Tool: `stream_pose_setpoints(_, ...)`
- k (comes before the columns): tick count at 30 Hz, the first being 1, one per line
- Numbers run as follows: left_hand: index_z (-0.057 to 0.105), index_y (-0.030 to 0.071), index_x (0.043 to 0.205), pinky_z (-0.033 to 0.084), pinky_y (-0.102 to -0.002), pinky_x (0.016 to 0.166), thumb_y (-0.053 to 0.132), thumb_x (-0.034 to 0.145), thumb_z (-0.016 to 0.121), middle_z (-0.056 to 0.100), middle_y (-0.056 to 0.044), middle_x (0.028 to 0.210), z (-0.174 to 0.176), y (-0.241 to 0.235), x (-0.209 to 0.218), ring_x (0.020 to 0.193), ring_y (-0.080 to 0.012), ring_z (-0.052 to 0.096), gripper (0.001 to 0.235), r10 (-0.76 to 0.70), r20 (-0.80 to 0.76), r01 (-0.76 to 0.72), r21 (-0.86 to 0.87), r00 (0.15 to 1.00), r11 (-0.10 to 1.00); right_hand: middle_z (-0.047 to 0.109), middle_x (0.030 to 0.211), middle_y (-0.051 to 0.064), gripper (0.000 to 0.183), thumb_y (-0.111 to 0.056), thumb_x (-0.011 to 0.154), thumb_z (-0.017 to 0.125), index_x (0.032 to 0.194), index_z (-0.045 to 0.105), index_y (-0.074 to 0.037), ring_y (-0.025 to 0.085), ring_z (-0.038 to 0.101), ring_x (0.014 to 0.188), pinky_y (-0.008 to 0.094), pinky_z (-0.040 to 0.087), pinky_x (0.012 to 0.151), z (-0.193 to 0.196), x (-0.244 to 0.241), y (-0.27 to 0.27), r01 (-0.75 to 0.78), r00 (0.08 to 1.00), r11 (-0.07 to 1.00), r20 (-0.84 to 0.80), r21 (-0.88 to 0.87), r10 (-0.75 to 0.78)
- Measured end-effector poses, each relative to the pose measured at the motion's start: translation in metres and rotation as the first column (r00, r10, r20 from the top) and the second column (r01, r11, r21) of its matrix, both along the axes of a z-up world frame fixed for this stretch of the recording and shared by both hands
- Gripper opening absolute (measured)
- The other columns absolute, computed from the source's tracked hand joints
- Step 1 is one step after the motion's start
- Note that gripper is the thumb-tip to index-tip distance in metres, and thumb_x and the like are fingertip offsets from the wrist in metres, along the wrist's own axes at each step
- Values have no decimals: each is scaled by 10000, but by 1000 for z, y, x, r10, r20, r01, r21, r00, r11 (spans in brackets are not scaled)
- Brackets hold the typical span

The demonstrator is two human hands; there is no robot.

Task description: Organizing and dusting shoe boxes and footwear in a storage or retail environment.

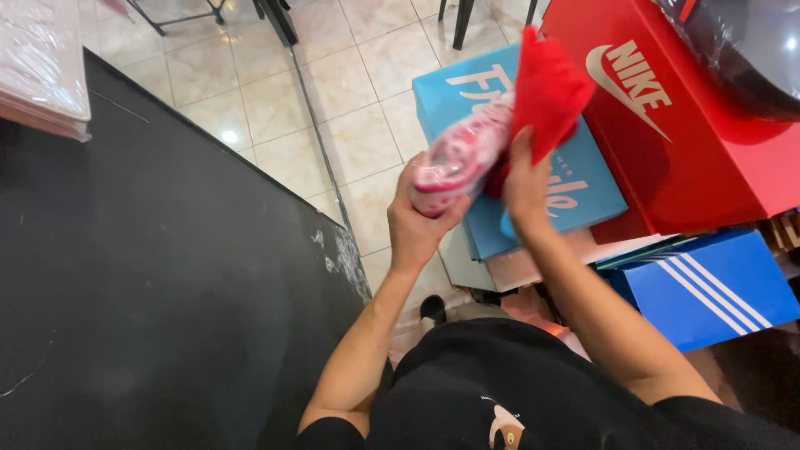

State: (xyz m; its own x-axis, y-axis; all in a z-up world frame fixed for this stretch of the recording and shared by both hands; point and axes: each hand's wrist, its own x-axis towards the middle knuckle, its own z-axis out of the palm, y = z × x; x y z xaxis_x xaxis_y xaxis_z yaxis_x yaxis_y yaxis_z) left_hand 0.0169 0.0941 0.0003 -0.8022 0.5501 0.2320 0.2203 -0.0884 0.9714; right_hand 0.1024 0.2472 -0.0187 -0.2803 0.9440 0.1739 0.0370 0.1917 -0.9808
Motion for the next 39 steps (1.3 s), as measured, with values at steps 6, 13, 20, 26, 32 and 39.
stream_pose_setpoints(6, 625, 36, 1189, 599, -514, 794, 244, 828, 841, 725, -158, 1037, 1, 18, -6, 898, -320, 729, 469, -110, 894, -287, 254, 435, 924, 447, 1617, 35, 719, -705, 1027, 131, 1426, 628, -374, 364, 231, 1563, 680, 71, 1230, 0, 24, -100, -410, 895, 320, 309, 854, 320)
stream_pose_setpoints(13, 582, 36, 1292, 494, -712, 948, 461, 759, 839, 648, -227, 1286, 50, -35, 20, 1133, -448, 643, 729, -277, 961, -266, 262, -20, 928, 339, 1658, 137, 783, -705, 1025, 215, 1516, 593, -227, 406, 163, 1557, 562, 69, 1271, 64, 4, 0, -275, 959, 524, 192, 806, 208)
stream_pose_setpoints(20, 632, 12, 1287, 580, -586, 923, 117, 729, 936, 717, -178, 1192, -33, -31, 17, 1113, -317, 697, 644, 115, 414, -161, 79, 903, 984, 467, 1604, 54, 478, -507, 988, 478, 1367, 655, -275, 449, 299, 1517, 656, 67, 1220, 76, 21, -48, -527, 827, 212, 440, 823, 349)
stream_pose_setpoints(26, 525, 7, 1450, 522, -554, 1004, 145, 636, 945, 674, -234, 1269, 9, -33, 33, 1190, -431, 651, 926, 79, -197, -84, -21, 977, 996, 619, 1363, 197, 464, -405, 993, 578, 1307, 681, -80, 463, 539, 1313, 584, 305, 1172, 22, 5, 39, -478, 857, 510, 252, 715, 450)
stream_pose_setpoints(32, 551, -2, 1414, 363, -620, 1136, 353, 641, 953, 652, -234, 1309, 15, -33, 20, 1225, -471, 609, 941, 3, -308, -25, -67, 951, 997, 572, 1319, 272, 455, -319, 1002, 719, 1305, 639, 11, 473, 511, 1316, 573, 303, 1165, -3, 14, 16, -349, 937, 808, 172, 475, 304)
stream_pose_setpoints(39, 562, -9, 1390, 526, -533, 1006, 200, 677, 965, 691, -266, 1207, 26, -30, 26, 1138, -449, 678, 846, -2, -207, -6, -38, 978, 999, 678, 1325, 190, 519, -443, 1031, 440, 1254, 712, -61, 444, 635, 1203, 551, 441, 1065, 48, 4, 25, -430, 809, 260, 241, 865, 536)
